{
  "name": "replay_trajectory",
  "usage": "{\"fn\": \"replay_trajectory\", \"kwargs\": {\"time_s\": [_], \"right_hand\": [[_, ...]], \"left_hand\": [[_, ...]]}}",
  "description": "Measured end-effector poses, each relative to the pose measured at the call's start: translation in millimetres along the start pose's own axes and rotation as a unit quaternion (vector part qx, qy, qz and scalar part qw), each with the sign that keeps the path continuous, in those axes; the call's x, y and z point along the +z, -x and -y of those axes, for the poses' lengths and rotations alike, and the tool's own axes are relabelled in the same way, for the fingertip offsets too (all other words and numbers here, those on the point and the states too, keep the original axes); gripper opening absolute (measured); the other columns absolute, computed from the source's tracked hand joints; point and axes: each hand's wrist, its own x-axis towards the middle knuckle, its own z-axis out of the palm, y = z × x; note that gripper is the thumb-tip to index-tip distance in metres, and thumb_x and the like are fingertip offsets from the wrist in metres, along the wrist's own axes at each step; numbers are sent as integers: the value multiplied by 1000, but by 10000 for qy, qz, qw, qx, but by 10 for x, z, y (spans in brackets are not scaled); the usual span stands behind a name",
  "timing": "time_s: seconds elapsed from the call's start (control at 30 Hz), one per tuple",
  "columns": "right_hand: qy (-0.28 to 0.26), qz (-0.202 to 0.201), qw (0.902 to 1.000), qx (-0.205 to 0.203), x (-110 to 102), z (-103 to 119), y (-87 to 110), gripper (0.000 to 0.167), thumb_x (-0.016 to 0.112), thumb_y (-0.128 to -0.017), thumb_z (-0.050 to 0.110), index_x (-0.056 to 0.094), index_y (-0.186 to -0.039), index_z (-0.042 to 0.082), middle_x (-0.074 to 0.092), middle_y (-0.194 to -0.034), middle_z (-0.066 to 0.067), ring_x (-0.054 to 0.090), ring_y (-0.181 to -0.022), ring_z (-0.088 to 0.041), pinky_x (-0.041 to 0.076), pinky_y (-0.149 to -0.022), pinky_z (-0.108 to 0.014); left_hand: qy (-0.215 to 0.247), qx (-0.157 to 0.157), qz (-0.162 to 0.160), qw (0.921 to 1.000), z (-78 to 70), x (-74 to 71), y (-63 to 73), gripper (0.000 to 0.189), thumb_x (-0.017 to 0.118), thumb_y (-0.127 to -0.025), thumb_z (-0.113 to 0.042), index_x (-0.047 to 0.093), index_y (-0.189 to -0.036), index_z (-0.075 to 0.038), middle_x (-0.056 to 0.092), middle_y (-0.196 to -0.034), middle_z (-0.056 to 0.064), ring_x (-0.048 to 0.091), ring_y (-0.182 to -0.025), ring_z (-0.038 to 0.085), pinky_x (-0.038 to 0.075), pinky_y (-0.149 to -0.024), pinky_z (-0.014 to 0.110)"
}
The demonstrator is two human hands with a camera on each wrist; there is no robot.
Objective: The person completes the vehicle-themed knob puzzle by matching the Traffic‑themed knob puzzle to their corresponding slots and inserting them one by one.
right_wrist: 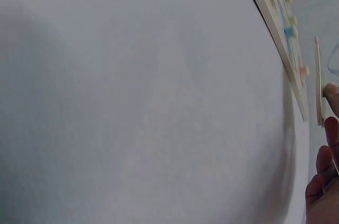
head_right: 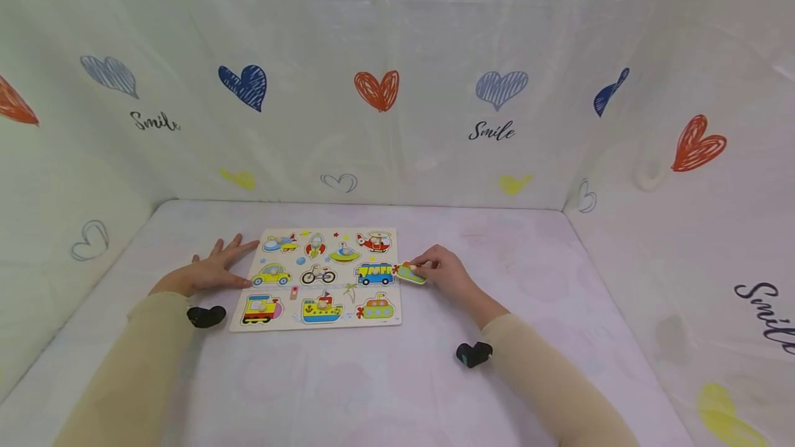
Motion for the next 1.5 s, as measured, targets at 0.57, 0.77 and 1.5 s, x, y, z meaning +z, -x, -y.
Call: {"fn": "replay_trajectory", "kwargs": {"time_s": [0.57, 0.77, 1.5], "right_hand": [[-397, 884, 9936, -585, 409, 239, 227, 11, 75, -87, 17, 79, -95, 11, 58, -94, 0, 50, -86, -19, 42, -71, -28], [-277, 965, 9928, -653, 474, 273, 222, 9, 76, -86, 15, 79, -95, 14, 59, -94, 3, 53, -91, -17, 44, -75, -28], [13, 1192, 9900, -757, 545, 337, 224, 9, 76, -86, 17, 79, -94, 16, 59, -87, 5, 51, -82, -16, 40, -67, -25]], "left_hand": [[9, 4, 0, 10000, -15, -13, 14, 104, 79, -76, -43, 20, -155, -11, -10, -158, 27, -23, -137, 53, -18, -95, 77], [-68, -40, -69, 9999, -6, -27, 1, 103, 79, -76, -44, 21, -155, -13, -10, -158, 26, -23, -138, 51, -18, -96, 76], [-13, -45, -42, 10000, 1, 4, -9, 105, 80, -75, -44, 21, -155, -12, -10, -158, 26, -24, -137, 51, -19, -95, 76]]}}
